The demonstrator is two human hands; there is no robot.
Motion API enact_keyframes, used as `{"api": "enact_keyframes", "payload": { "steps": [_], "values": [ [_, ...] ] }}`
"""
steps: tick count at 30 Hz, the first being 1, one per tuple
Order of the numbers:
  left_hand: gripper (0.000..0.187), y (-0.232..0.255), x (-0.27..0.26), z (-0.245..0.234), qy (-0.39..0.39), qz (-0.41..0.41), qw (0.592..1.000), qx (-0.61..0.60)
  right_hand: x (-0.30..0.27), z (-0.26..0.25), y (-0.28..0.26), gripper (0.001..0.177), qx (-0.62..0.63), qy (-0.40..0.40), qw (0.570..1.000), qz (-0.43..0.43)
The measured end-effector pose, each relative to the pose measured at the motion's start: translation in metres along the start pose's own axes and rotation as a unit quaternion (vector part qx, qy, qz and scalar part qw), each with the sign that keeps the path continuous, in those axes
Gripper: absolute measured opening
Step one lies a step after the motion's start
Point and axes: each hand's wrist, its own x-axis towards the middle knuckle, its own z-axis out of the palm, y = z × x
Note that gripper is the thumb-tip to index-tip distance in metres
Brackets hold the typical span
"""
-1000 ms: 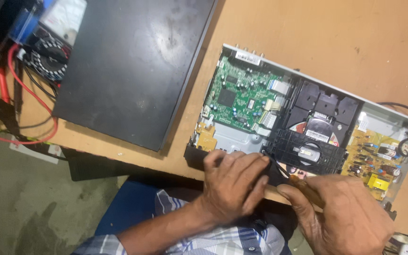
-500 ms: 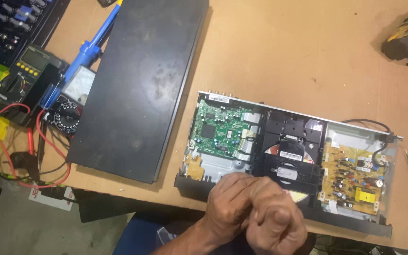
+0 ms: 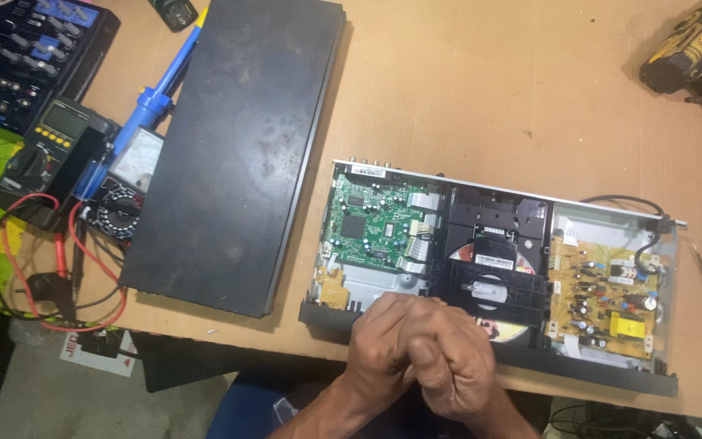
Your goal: The person uses a screwdriver to remove screws from the casing of an open electronic device, likely a DVD player. They then use pliers to disconnect wires and remove a circuit board from the device's chassis.
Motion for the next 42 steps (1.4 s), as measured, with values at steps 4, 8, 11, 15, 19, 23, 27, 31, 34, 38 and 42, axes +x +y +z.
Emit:
{"api": "enact_keyframes", "payload": {
  "steps": [4, 8, 11, 15, 19, 23, 27, 31, 34, 38, 42],
  "values": [
    [0.029, 0.004, 0.008, -0.006, -0.014, -0.010, 0.999, -0.037, 0.002, -0.037, -0.021, 0.029, -0.425, -0.178, 0.888, -0.007],
    [0.017, 0.004, 0.003, -0.001, -0.036, -0.025, 0.999, 0.032, -0.006, -0.055, -0.027, 0.037, -0.545, -0.346, 0.756, 0.111],
    [0.036, 0.007, -0.003, -0.009, -0.063, -0.007, 0.994, 0.089, 0.024, -0.048, -0.033, 0.020, -0.473, -0.560, 0.609, 0.303],
    [0.039, 0.013, -0.010, -0.021, -0.158, -0.063, 0.962, 0.215, 0.042, -0.034, -0.020, 0.022, -0.484, -0.556, 0.588, 0.333],
    [0.021, 0.012, -0.006, -0.020, -0.138, -0.031, 0.961, 0.236, 0.055, -0.018, -0.016, 0.012, -0.489, -0.581, 0.522, 0.389],
    [0.037, -0.001, -0.012, -0.015, -0.113, -0.020, 0.974, 0.193, 0.065, -0.006, -0.018, 0.021, -0.505, -0.612, 0.503, 0.343],
    [0.035, -0.007, -0.014, -0.016, -0.112, -0.001, 0.979, 0.168, 0.070, -0.010, -0.021, 0.022, -0.502, -0.609, 0.495, 0.363],
    [0.033, -0.004, -0.009, -0.019, -0.111, 0.002, 0.982, 0.156, 0.060, -0.016, -0.018, 0.019, -0.507, -0.597, 0.519, 0.342],
    [0.045, -0.004, -0.006, -0.017, -0.101, 0.007, 0.983, 0.152, 0.077, -0.019, -0.020, 0.017, -0.499, -0.622, 0.471, 0.376],
    [0.043, -0.005, -0.005, -0.018, -0.113, 0.013, 0.982, 0.153, 0.069, -0.018, -0.017, 0.021, -0.482, -0.630, 0.497, 0.352],
    [0.042, -0.002, -0.004, -0.021, -0.118, 0.016, 0.983, 0.142, 0.081, -0.016, -0.022, 0.022, -0.480, -0.629, 0.488, 0.369]
  ]
}}
